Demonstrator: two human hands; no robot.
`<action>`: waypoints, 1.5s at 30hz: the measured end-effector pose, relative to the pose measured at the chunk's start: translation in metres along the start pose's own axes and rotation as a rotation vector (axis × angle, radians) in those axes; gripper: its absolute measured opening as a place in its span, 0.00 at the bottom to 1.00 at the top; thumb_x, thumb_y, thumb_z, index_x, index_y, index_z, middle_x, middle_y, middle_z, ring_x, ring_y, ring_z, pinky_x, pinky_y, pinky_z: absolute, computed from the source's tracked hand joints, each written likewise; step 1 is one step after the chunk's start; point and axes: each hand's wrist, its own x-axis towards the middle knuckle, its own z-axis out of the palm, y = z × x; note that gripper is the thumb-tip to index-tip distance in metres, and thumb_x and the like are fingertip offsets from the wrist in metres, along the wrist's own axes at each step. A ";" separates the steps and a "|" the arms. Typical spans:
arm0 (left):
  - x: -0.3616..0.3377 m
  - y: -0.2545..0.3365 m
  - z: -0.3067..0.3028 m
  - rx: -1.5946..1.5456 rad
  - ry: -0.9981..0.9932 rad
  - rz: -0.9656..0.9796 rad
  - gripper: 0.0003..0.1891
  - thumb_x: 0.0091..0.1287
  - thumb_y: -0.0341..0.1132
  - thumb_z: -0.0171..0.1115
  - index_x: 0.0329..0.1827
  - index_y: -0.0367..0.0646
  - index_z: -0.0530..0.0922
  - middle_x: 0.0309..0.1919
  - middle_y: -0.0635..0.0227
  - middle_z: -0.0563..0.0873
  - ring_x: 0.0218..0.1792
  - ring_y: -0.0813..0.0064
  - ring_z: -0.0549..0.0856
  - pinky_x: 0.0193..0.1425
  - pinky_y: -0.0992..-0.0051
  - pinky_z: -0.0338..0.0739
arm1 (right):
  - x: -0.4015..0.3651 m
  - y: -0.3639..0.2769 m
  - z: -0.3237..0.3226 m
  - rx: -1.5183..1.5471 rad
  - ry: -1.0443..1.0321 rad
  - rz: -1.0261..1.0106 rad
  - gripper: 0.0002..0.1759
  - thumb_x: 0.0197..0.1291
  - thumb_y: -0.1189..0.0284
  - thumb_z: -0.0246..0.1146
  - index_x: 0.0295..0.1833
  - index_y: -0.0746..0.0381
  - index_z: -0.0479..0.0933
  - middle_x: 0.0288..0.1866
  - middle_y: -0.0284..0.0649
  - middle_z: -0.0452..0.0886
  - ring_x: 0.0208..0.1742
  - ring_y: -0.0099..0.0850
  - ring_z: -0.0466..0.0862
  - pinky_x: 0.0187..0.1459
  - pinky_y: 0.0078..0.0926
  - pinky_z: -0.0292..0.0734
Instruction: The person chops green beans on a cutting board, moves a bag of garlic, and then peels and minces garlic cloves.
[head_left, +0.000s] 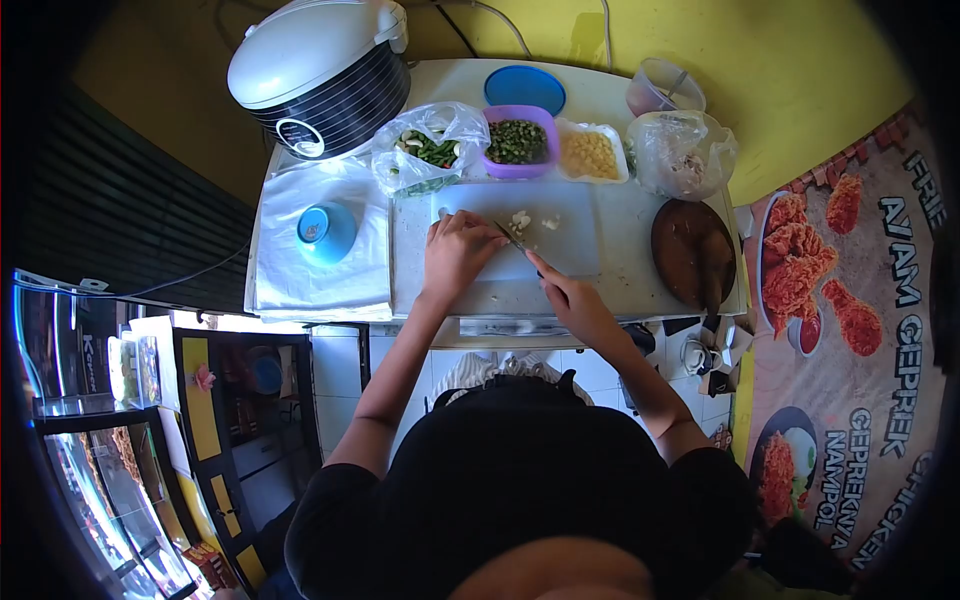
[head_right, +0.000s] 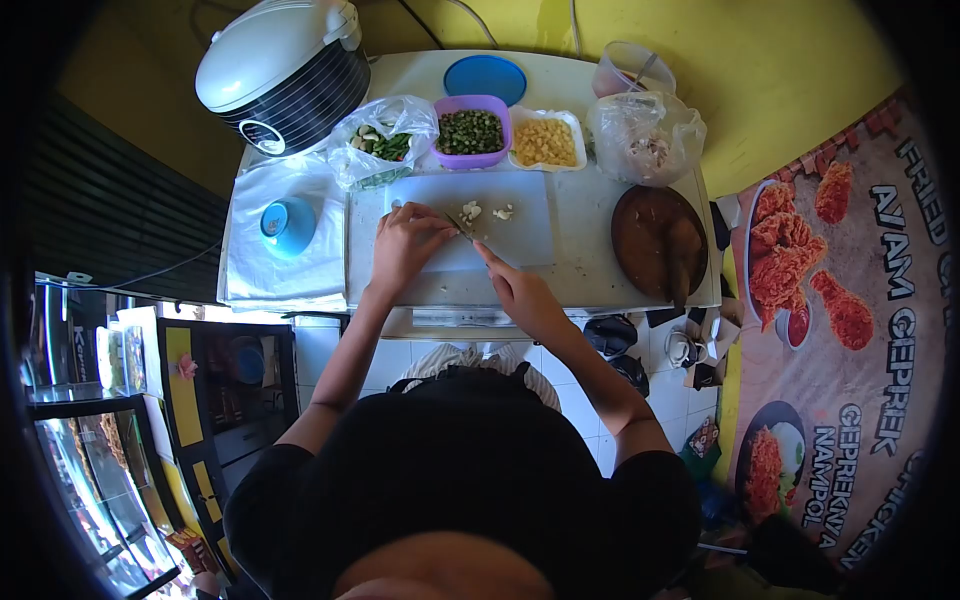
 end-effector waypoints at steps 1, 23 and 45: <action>-0.002 0.000 0.001 0.025 0.035 0.022 0.08 0.57 0.46 0.71 0.35 0.55 0.89 0.41 0.73 0.83 0.46 0.68 0.80 0.55 0.64 0.71 | 0.002 0.004 0.000 0.074 -0.001 -0.009 0.29 0.73 0.71 0.52 0.77 0.45 0.60 0.23 0.44 0.68 0.23 0.28 0.67 0.33 0.26 0.70; -0.019 0.022 0.014 -0.050 0.268 -0.122 0.05 0.53 0.39 0.73 0.27 0.51 0.87 0.41 0.73 0.83 0.46 0.70 0.81 0.57 0.66 0.70 | -0.011 -0.010 0.023 0.229 0.056 0.104 0.30 0.73 0.73 0.50 0.78 0.49 0.57 0.22 0.44 0.67 0.21 0.26 0.64 0.30 0.26 0.68; 0.005 -0.005 -0.009 -0.009 -0.021 0.070 0.10 0.59 0.46 0.69 0.37 0.53 0.89 0.41 0.69 0.82 0.45 0.65 0.79 0.53 0.65 0.71 | -0.008 -0.025 -0.025 0.243 -0.080 0.114 0.26 0.73 0.73 0.52 0.75 0.49 0.65 0.25 0.28 0.61 0.27 0.17 0.60 0.31 0.17 0.63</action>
